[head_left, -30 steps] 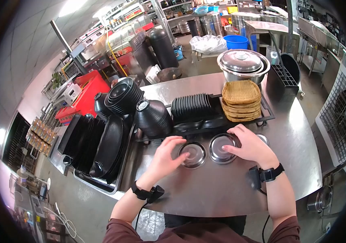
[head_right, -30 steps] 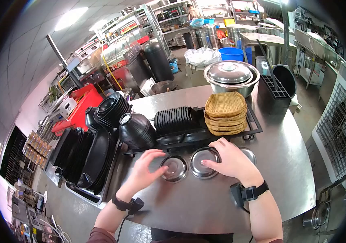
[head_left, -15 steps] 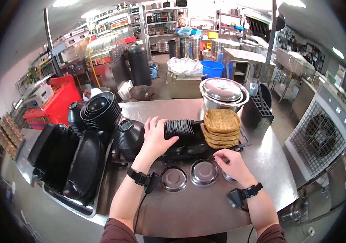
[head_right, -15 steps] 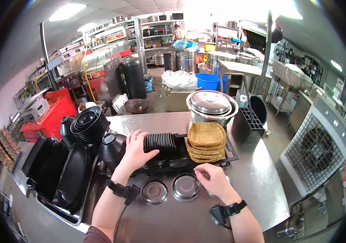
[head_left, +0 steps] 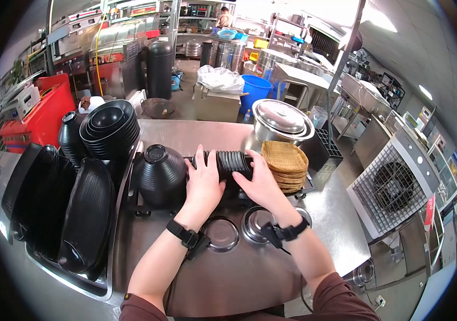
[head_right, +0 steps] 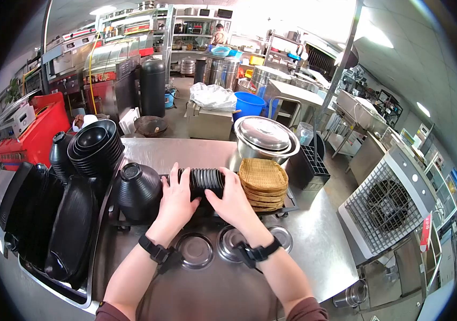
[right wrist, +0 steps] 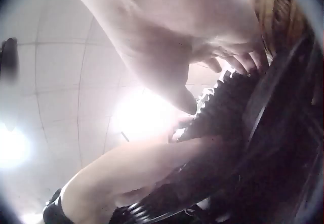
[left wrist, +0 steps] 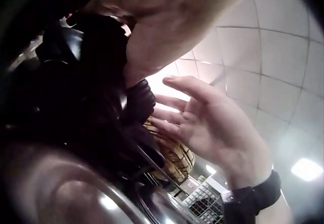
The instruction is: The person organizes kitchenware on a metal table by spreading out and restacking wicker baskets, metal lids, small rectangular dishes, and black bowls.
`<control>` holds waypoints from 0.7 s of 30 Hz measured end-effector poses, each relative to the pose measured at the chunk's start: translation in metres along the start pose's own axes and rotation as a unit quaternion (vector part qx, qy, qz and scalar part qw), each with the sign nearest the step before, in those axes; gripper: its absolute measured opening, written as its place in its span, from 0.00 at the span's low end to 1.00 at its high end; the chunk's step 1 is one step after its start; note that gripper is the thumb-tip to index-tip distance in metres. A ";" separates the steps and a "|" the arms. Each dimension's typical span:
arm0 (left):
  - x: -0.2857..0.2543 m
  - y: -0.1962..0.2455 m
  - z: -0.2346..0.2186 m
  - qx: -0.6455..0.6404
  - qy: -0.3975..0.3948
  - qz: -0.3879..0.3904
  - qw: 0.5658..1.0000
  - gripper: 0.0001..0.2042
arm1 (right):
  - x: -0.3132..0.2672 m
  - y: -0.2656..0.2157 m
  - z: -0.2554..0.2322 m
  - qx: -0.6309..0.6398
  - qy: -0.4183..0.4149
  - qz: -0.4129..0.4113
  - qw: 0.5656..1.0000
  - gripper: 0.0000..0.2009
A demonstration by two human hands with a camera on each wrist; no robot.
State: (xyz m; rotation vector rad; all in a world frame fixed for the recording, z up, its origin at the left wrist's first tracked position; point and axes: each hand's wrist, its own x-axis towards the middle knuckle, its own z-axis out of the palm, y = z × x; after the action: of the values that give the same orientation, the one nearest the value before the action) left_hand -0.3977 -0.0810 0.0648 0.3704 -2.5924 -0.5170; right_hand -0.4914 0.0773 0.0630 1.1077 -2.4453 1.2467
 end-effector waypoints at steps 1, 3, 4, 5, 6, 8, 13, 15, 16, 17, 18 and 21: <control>-0.002 0.000 -0.001 -0.011 0.000 -0.006 1.000 0.44 | 0.003 -0.002 0.006 0.000 0.001 0.001 1.000 0.39; -0.001 0.004 -0.005 -0.008 0.014 -0.012 1.000 0.43 | 0.010 -0.003 0.015 0.050 -0.057 0.110 0.991 0.41; -0.003 0.005 -0.004 -0.007 0.025 -0.019 0.999 0.42 | 0.010 -0.001 0.016 0.052 -0.061 0.102 0.992 0.44; -0.003 0.003 -0.001 -0.007 0.015 -0.020 1.000 0.42 | 0.010 0.001 0.014 0.054 -0.065 0.098 0.992 0.46; -0.001 0.003 0.001 0.010 0.015 -0.018 1.000 0.42 | 0.011 -0.013 0.003 0.051 -0.095 0.137 0.985 0.48; 0.002 0.005 0.003 0.017 0.020 -0.020 0.999 0.40 | 0.007 -0.008 0.002 0.026 -0.092 0.115 0.989 0.51; -0.001 0.011 -0.008 -0.015 0.014 -0.028 0.999 0.39 | 0.010 -0.004 -0.001 0.052 -0.012 0.063 0.997 0.47; -0.002 0.012 -0.012 -0.021 0.017 -0.031 0.999 0.39 | 0.010 -0.004 -0.008 0.093 -0.038 0.091 0.991 0.47; -0.002 0.011 -0.014 -0.038 0.025 -0.023 0.999 0.39 | 0.010 -0.003 -0.009 0.096 -0.037 0.087 0.991 0.47; -0.001 0.011 -0.016 -0.054 0.033 -0.014 0.998 0.39 | 0.009 -0.001 -0.010 0.103 -0.033 0.079 0.991 0.47; -0.001 0.014 -0.018 -0.050 0.036 -0.012 0.998 0.39 | 0.010 -0.002 -0.012 0.112 -0.027 0.071 0.991 0.47; -0.005 0.025 -0.031 -0.067 0.067 -0.002 0.996 0.38 | 0.009 -0.013 -0.029 0.115 -0.012 0.060 0.992 0.46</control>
State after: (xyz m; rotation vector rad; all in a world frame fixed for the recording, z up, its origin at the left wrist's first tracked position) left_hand -0.3821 -0.0660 0.0987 0.3527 -2.4143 -0.6409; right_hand -0.4939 0.0898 0.0936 1.0459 -2.4668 1.5938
